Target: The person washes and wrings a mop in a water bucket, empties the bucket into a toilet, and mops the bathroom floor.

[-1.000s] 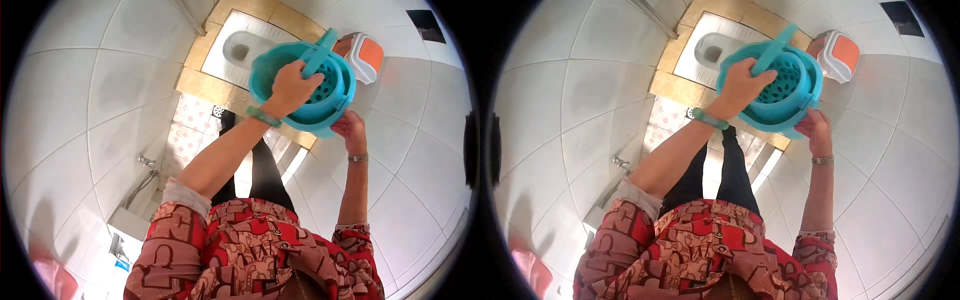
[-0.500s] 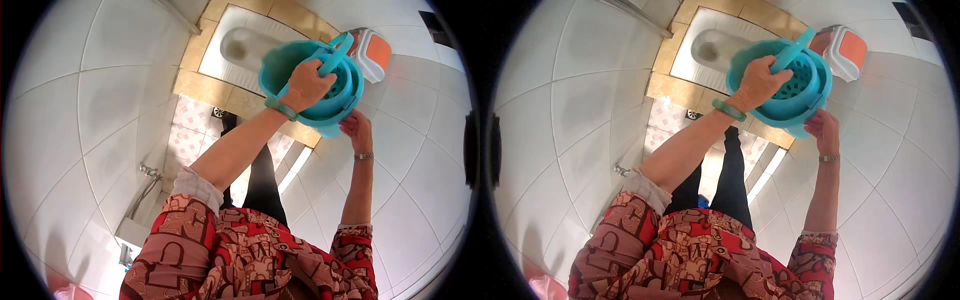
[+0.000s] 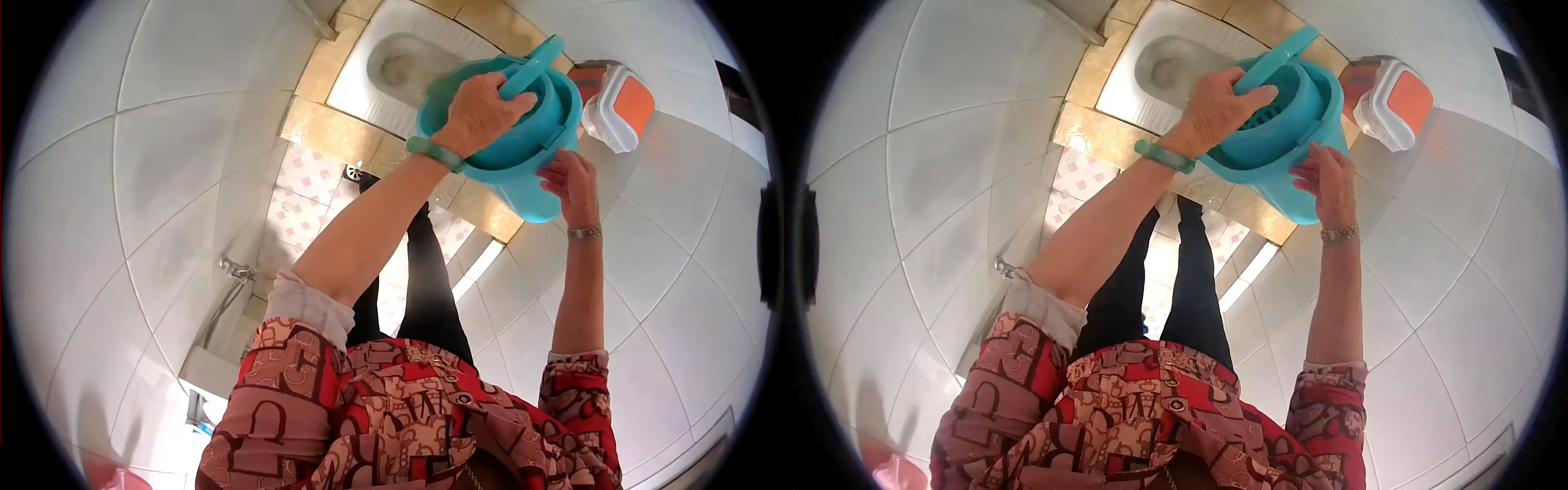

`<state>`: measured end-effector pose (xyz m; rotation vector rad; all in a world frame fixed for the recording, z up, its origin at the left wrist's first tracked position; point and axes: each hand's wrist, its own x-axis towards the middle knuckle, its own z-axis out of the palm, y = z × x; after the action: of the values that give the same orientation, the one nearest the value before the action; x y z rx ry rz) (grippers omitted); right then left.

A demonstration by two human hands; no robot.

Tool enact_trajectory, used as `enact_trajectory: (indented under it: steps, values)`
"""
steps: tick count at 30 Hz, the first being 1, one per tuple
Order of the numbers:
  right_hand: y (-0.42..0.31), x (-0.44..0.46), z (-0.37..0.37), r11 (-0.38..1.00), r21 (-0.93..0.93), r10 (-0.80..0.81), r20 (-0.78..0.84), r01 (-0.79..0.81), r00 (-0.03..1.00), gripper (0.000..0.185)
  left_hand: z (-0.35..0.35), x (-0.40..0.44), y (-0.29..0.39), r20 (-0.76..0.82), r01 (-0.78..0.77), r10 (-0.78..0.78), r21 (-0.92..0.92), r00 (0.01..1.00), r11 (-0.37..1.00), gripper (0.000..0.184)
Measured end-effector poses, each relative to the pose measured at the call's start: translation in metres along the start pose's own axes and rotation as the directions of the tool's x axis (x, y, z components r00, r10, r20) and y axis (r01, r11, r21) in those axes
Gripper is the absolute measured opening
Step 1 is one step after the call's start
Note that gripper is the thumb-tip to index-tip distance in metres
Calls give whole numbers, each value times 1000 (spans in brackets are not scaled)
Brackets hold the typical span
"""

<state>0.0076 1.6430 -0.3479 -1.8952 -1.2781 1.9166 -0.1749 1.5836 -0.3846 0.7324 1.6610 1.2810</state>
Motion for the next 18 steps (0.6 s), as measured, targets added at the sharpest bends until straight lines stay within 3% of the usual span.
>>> enact_trajectory:
  steps: [11,15,17,18]
  values:
    - [-13,50,84,999,-25,-47,62,49,997,28,-55,33,-35,-76,81,-85,-61,993,995,50]
    - [-16,77,141,989,-72,-124,82,130,989,21,-89,58,-83,-193,25,-13,60,981,998,52]
    - [-15,99,165,965,-180,-191,29,193,981,19,-115,69,-94,-155,88,-101,-90,983,992,52]
    - [-17,104,173,962,-160,-213,55,219,975,21,-126,79,-105,-159,76,-81,-35,984,996,52]
